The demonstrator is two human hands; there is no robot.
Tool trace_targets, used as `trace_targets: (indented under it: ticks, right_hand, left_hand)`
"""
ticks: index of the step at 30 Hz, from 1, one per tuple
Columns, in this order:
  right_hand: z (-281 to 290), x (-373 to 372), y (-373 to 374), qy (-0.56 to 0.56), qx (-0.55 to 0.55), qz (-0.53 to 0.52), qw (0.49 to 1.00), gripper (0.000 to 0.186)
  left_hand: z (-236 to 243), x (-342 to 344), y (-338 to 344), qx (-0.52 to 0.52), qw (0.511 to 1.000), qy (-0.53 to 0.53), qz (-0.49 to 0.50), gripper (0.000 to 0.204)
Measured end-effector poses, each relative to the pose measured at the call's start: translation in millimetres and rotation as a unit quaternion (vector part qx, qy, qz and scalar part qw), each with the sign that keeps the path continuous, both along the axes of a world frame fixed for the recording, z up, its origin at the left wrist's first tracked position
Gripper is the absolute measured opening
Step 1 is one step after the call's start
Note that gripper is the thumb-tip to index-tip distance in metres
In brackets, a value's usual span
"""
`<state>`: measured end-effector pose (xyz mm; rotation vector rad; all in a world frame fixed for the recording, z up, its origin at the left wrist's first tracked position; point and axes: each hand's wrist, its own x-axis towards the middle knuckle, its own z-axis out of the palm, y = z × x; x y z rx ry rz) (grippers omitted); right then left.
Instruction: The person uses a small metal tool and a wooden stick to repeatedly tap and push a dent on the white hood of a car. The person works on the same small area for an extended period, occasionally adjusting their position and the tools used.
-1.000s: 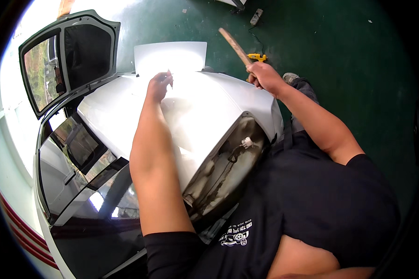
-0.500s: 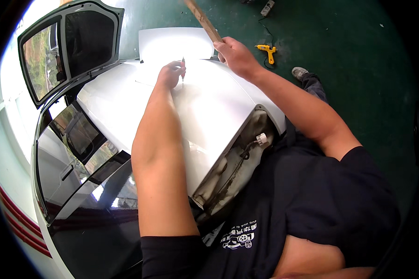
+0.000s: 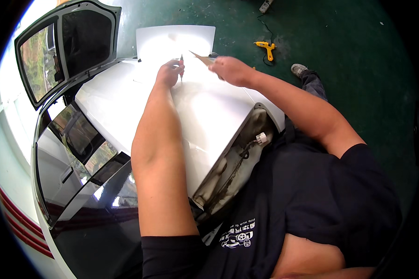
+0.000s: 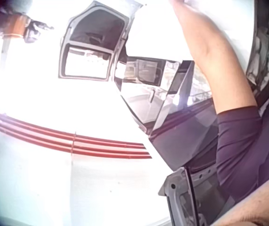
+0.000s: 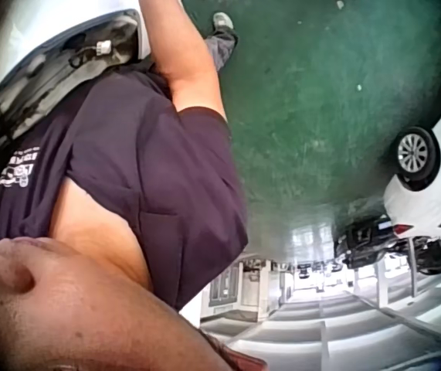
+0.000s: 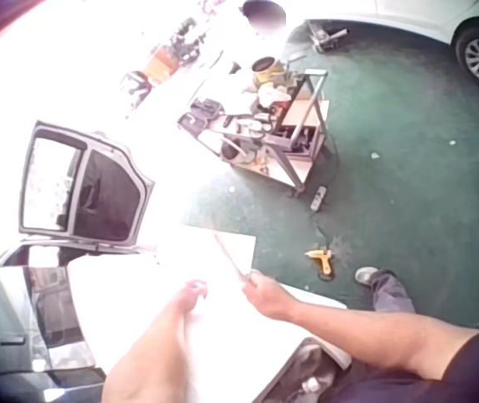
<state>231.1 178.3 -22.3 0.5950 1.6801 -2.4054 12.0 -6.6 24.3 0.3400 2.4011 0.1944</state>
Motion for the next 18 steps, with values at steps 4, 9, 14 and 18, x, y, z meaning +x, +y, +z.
trace_targets:
  ticks: [4, 9, 14, 18]
  right_hand:
    - [-6.4, -0.4, 3.8, 0.008, -0.028, -0.080, 0.996, 0.039]
    - [-10.4, 2.2, -7.7, 0.010, 0.045, -0.056, 0.997, 0.040]
    - [-11.5, -1.3, 6.4, -0.002, -0.036, -0.117, 0.993, 0.040]
    - [-9.1, -2.9, -1.3, 0.013, -0.008, -0.146, 0.989, 0.033]
  left_hand:
    - [-2.2, 3.1, 2.8, 0.002, 0.999, 0.028, 0.017, 0.028]
    - [-5.9, 1.7, -0.3, -0.029, 0.999, 0.016, -0.012, 0.029]
    - [-8.1, 2.5, 1.1, -0.016, 1.000, 0.024, 0.002, 0.029]
    - [-8.8, 3.0, 5.2, -0.018, 1.000, 0.015, -0.008, 0.031]
